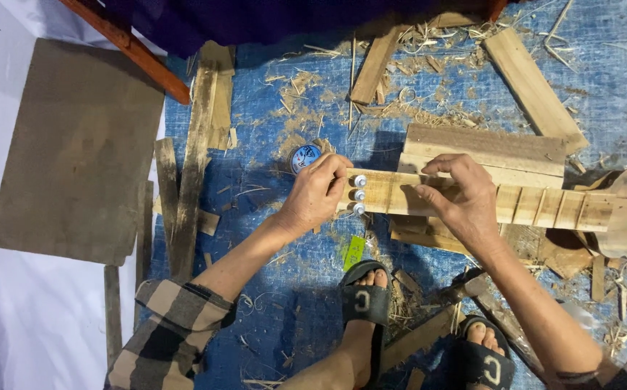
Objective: The person strings a wooden musical instrument neck by threading strings through tuning pegs and winding them. They apply glue to the pegs and repeatedly adjust string tension and alignment along the fretboard.
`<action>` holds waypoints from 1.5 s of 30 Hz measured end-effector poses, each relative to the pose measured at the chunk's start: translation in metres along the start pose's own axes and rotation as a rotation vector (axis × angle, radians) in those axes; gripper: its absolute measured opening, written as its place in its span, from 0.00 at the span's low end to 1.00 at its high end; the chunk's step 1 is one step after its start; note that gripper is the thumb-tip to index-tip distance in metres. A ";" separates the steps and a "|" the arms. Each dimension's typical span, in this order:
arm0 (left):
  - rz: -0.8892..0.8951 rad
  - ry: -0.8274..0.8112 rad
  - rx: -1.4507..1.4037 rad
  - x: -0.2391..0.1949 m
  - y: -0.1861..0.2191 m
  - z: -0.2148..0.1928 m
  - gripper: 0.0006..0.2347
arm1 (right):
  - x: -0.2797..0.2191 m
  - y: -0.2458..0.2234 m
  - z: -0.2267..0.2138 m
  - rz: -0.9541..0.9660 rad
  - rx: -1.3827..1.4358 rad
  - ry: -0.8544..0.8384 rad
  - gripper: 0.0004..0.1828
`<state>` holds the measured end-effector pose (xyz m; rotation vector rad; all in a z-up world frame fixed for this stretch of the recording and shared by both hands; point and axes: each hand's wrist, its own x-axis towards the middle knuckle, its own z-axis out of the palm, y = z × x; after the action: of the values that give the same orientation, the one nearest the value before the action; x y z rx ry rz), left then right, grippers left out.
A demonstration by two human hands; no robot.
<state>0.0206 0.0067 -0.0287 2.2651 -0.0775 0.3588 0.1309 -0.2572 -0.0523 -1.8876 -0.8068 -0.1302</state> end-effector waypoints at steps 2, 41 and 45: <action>0.009 -0.002 -0.008 0.000 -0.008 0.002 0.07 | -0.014 -0.001 -0.004 0.030 -0.005 0.003 0.14; -0.321 -0.022 0.056 -0.051 -0.059 0.046 0.06 | -0.143 0.140 -0.146 1.140 1.325 0.867 0.22; -0.329 -0.044 0.097 -0.052 -0.048 0.064 0.06 | -0.142 0.145 -0.164 1.144 1.359 0.875 0.19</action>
<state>-0.0057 -0.0126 -0.1180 2.3303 0.2933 0.1404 0.1496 -0.4978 -0.1501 -0.5772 0.7387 0.2541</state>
